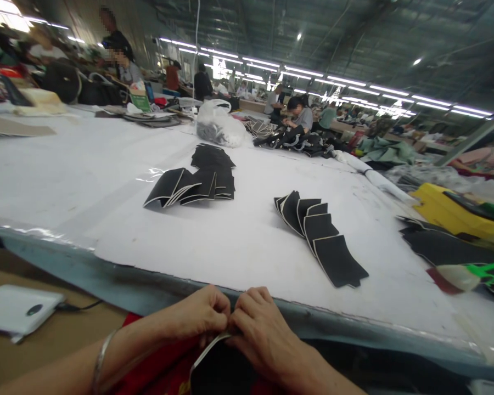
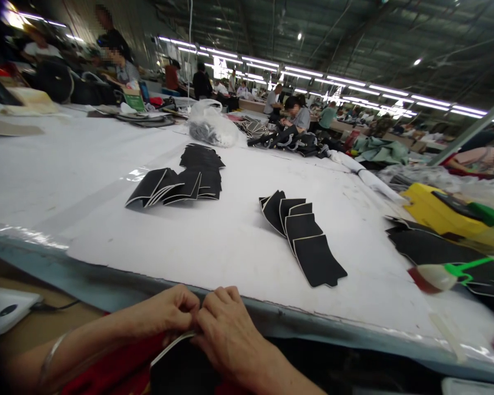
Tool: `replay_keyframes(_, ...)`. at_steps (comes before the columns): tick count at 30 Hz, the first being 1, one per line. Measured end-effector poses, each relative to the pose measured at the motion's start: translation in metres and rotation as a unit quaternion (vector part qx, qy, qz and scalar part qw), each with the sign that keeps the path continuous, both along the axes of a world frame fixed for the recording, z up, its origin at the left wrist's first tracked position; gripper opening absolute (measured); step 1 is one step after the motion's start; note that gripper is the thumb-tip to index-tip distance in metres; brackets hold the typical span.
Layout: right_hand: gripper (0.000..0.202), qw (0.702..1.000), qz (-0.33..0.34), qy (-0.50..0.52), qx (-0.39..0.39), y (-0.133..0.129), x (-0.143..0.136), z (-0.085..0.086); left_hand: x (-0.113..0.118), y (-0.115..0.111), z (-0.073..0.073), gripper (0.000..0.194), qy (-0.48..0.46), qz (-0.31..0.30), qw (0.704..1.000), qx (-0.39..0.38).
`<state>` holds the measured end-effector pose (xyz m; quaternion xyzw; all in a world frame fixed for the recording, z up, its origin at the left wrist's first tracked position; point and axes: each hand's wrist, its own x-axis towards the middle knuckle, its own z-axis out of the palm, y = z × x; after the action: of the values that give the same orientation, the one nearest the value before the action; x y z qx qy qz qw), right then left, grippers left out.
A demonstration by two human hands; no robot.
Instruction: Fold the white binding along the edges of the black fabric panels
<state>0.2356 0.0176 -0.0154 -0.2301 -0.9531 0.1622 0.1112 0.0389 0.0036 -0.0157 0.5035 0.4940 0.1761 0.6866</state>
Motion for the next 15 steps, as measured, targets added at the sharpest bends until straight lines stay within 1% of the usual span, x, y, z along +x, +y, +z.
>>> replay_keyframes(3,0.023,1.0,0.014,-0.005,0.024,0.005,-0.002,0.005,-0.003,0.003,0.007,0.009,0.008,-0.024,1.0,0.019)
replay_keyframes(6,0.02,0.999,0.038,-0.003,0.028,0.006,-0.003,0.012,-0.005,0.005,0.014,0.008,0.012,-0.056,0.997,0.047)
replay_keyframes(7,0.017,0.998,0.044,-0.005,0.033,0.004,-0.003,0.015,-0.006,0.006,0.016,0.008,0.037,-0.065,0.995,0.073)
replay_keyframes(8,0.015,0.998,0.048,-0.005,0.042,0.001,-0.003,0.018,-0.007,0.008,0.018,0.008,0.083,-0.069,0.988,0.11)
replay_keyframes(9,0.015,0.997,0.051,-0.006,0.052,-0.001,-0.003,0.021,-0.009,0.011,0.021,0.007,0.14,-0.067,0.975,0.157)
replay_keyframes(10,0.015,0.997,0.051,-0.003,0.06,-0.004,-0.002,0.025,-0.011,0.014,0.025,0.008,0.198,-0.063,0.957,0.203)
replay_keyframes(11,0.017,0.997,0.051,0.007,0.065,-0.007,-0.002,0.029,-0.013,0.017,0.03,0.008,0.244,-0.06,0.938,0.239)
replay_keyframes(12,0.021,0.996,0.051,0.026,0.065,-0.01,-0.001,0.034,-0.015,0.02,0.034,0.008,0.269,-0.063,0.926,0.258)
replay_keyframes(13,0.024,0.996,0.051,0.051,0.06,-0.012,-0.001,0.039,-0.017,0.022,0.039,0.008,0.272,-0.074,0.922,0.265)
replay_keyframes(15,0.026,0.994,0.048,0.098,0.03,-0.014,-0.001,0.047,-0.019,0.024,0.047,0.008,0.224,-0.122,0.936,0.243)
